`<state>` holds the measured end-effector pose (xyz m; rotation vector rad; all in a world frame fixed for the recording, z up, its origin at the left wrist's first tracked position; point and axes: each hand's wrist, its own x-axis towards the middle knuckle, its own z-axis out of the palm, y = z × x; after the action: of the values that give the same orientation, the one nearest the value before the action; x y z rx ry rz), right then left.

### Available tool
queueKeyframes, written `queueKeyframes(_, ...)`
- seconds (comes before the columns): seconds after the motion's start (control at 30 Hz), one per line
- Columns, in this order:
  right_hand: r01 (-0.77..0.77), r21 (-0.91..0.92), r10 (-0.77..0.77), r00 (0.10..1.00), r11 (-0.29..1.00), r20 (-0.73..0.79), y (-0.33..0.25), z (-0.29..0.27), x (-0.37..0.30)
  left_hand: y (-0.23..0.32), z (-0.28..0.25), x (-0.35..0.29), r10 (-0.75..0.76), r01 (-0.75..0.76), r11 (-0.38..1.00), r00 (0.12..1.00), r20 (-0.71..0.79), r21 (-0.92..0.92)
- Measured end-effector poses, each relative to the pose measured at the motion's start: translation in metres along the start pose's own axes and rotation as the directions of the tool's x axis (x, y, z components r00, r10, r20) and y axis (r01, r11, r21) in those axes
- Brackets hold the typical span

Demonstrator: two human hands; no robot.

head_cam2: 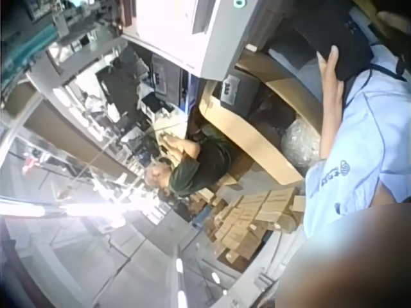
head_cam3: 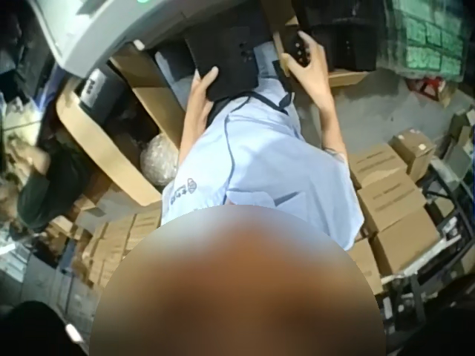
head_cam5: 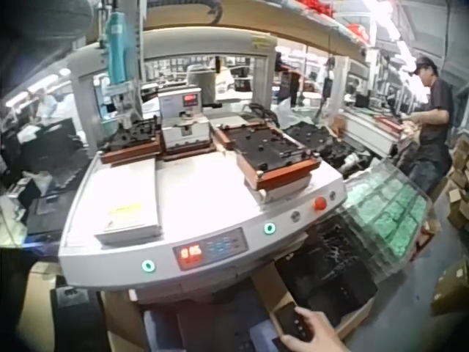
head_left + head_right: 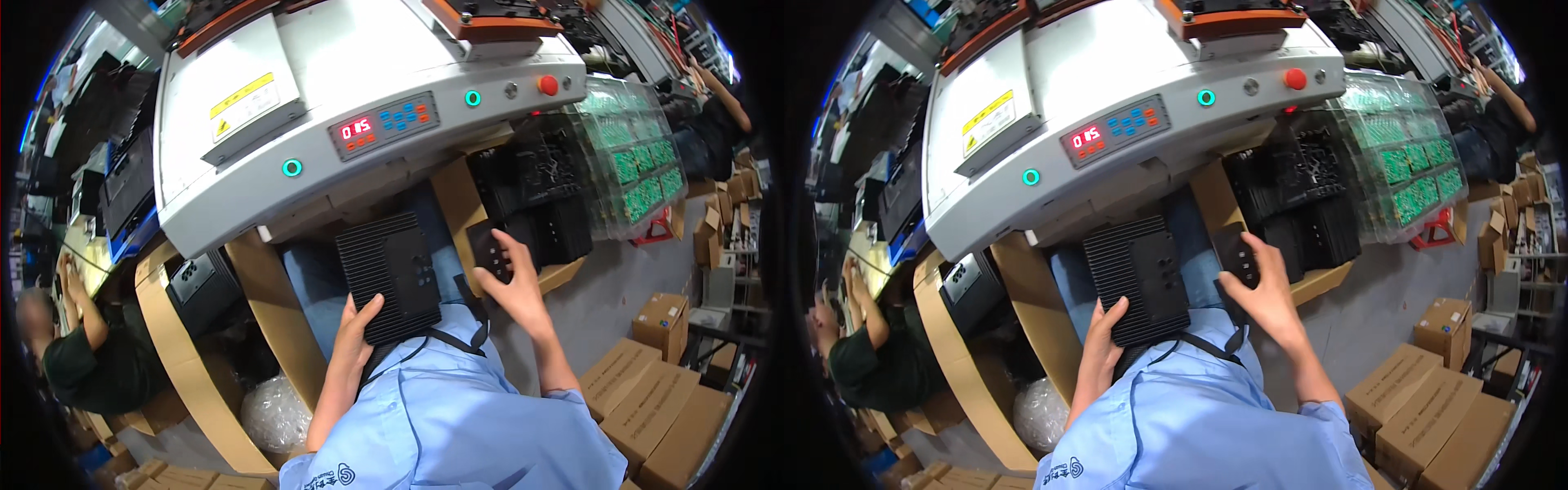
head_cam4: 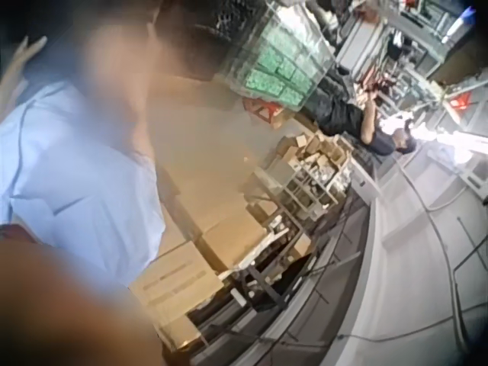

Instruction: Assembling electronic devices by placing components into casings and using an assembly machine.

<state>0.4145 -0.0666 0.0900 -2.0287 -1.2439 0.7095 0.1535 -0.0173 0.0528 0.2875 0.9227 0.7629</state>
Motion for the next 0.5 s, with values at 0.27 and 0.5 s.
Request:
queueKeyframes(0.27, 0.179, 0.147, -0.19, 0.979, 0.973, 0.07, -0.069, 0.068, 0.005, 0.004, 0.003, -0.006, 0.063, -0.063, 0.998, 0.998, 0.011, -0.019)
queueKeyframes(0.5, 0.054, 0.386, -0.084, 0.995, 0.921, 0.061, -0.05, 0.046, 0.02, 0.009, 0.004, -0.008, 0.074, -0.075, 0.995, 0.997, -0.014, -0.061)
